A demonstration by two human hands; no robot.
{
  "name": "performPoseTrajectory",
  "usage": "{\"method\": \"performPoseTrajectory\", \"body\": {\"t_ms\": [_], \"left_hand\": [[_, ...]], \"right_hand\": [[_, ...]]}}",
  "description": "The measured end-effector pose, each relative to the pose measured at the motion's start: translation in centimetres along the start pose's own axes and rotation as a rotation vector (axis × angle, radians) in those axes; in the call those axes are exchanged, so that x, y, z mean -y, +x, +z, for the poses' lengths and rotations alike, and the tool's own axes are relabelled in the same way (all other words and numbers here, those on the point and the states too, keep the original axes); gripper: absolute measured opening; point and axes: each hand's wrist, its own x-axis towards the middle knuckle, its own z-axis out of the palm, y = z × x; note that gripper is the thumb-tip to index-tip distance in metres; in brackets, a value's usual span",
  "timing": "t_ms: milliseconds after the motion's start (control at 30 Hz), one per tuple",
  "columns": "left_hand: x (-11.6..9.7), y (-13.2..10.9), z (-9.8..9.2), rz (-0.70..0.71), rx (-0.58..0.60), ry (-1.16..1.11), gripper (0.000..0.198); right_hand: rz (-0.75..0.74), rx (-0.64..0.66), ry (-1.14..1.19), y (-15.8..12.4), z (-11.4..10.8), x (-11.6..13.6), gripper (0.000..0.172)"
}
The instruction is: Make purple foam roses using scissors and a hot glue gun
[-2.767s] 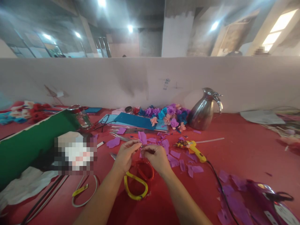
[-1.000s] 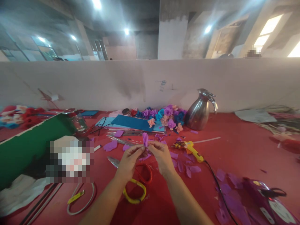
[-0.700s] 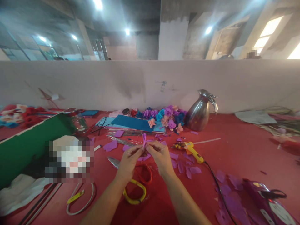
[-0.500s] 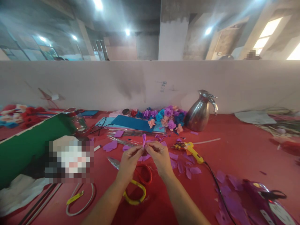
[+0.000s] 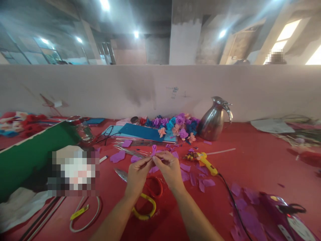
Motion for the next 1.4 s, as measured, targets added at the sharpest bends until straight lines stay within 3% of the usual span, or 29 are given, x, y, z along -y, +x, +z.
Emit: {"method": "performPoseTrajectory", "body": {"t_ms": [767,1400], "left_hand": [[0.8,-0.1,0.1,0.038,-0.033,0.032,0.022],[1.9,0.2,-0.5,0.395,-0.204,0.316,0.015]], "right_hand": [[-0.269,-0.141,-0.381,-0.8,0.8,0.6,0.010],[-0.239,-0.026,-0.296,-0.8,0.7,0.2,0.016]]}}
